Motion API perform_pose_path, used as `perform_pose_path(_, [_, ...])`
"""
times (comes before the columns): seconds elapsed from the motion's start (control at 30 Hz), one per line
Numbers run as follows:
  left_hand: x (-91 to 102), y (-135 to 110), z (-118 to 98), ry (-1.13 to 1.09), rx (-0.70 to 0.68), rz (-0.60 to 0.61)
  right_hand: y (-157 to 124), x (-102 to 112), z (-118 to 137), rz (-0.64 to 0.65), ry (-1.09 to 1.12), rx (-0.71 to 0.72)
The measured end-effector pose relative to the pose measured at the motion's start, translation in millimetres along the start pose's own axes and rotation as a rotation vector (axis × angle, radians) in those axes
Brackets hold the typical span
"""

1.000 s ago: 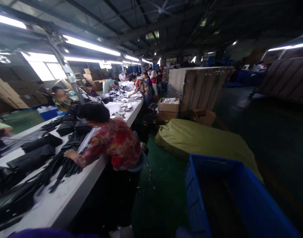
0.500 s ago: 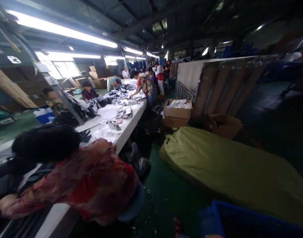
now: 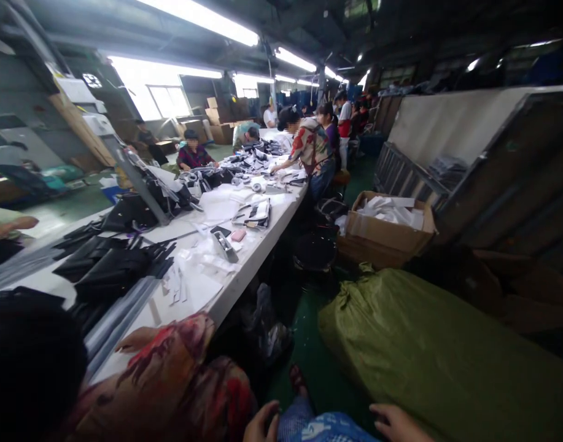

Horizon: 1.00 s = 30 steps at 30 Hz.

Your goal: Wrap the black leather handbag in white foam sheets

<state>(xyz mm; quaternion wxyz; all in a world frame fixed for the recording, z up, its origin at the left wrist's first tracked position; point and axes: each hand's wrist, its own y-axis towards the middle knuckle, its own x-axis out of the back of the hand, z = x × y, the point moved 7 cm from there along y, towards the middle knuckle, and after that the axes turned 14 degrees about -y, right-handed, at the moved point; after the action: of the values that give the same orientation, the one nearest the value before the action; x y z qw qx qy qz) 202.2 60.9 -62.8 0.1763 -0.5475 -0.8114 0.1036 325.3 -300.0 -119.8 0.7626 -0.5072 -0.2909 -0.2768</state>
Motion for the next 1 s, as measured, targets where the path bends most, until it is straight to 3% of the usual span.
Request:
perform_pose_path(0.13, [0.9, 86.8, -36.3, -0.085, -0.031, -0.052, 67.1, 79.5, 24.4, 0.027, -0.029, 0.025])
perform_pose_path(0.23, [6.4, 138.7, -62.6, -0.108, -0.033, -0.101, 113.2, 133.9, 42.1, 0.028, -0.024, 0.058])
perform_pose_path(0.37, [14.9, 199.8, -85.3, -0.112, -0.02, -0.19, 183.3, 187.4, 62.9, 0.052, -0.027, 0.096])
perform_pose_path(0.53, [17.3, 285.1, -107.2, -0.121, -0.032, -0.304, 290.3, 251.1, 92.3, 0.084, -0.066, 0.145])
perform_pose_path(0.7, [17.5, 364.5, -154.6, -0.143, -0.054, -0.463, 389.1, 334.7, 128.2, 0.088, -0.053, 0.198])
perform_pose_path(0.83, [21.3, 416.7, -207.7, -0.158, -0.018, -0.488, 452.9, 392.7, 167.8, 0.095, 0.029, 0.269])
perform_pose_path(1.0, [52.5, 492.0, -248.4, -0.229, -0.001, -0.564, 527.4, 435.9, 245.0, 0.13, 0.199, 0.224])
